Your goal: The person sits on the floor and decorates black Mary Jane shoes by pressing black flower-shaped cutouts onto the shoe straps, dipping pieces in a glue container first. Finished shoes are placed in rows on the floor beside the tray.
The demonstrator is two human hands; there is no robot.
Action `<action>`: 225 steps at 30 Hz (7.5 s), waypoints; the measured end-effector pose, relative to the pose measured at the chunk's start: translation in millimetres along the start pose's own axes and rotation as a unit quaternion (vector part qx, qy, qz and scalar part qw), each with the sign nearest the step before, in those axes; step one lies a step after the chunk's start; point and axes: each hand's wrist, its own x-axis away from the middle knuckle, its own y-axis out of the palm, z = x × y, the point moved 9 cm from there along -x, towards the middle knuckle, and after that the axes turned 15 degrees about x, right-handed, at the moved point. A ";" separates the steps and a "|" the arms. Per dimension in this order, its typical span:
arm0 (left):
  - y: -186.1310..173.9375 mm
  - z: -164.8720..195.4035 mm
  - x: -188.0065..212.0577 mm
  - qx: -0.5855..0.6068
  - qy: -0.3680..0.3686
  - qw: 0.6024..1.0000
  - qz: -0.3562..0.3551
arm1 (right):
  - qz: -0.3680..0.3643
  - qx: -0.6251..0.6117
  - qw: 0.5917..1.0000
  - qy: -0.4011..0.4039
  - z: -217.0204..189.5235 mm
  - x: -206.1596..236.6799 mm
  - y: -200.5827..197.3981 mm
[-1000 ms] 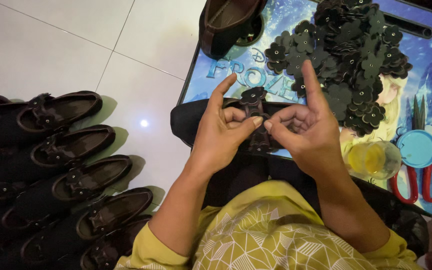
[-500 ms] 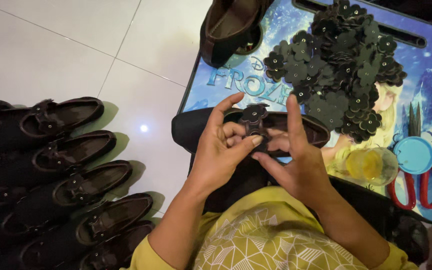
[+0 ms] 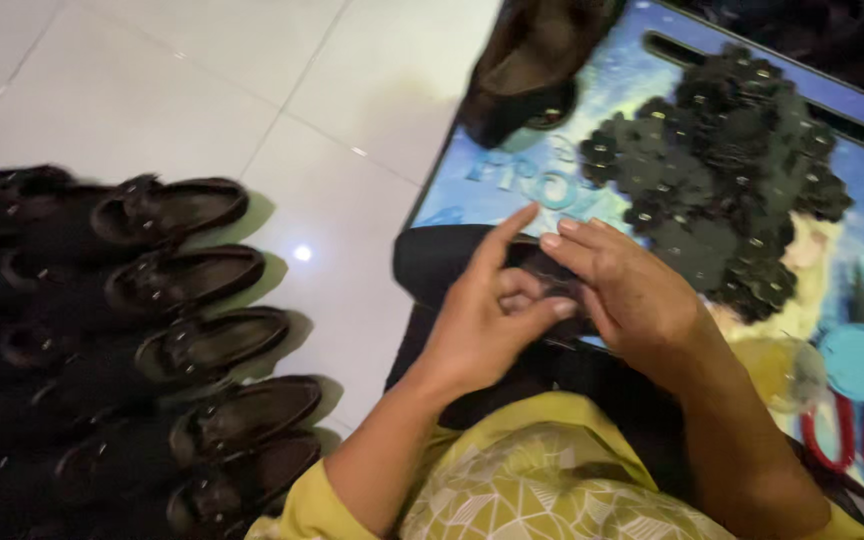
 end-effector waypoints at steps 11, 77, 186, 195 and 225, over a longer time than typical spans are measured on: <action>-15.1 11.8 9.8 -0.003 0.061 0.998 -0.018 | 0.008 0.017 0.999 -0.046 -6.7 -6.9 29.5; -473.6 147.3 -92.6 -0.727 -0.090 0.531 0.425 | -0.187 -0.008 0.981 0.056 -4.9 -76.1 253.1; 195.1 -78.3 -9.0 0.081 -0.179 0.974 -0.109 | 0.133 0.118 0.943 0.282 64.4 182.0 -122.2; 187.5 -78.7 -13.0 0.090 -0.165 0.977 -0.105 | 0.124 0.137 0.947 0.262 62.8 186.3 -118.2; 176.7 -84.8 -17.8 0.063 -0.145 0.986 -0.045 | 0.074 0.106 0.930 0.343 99.9 207.2 -130.8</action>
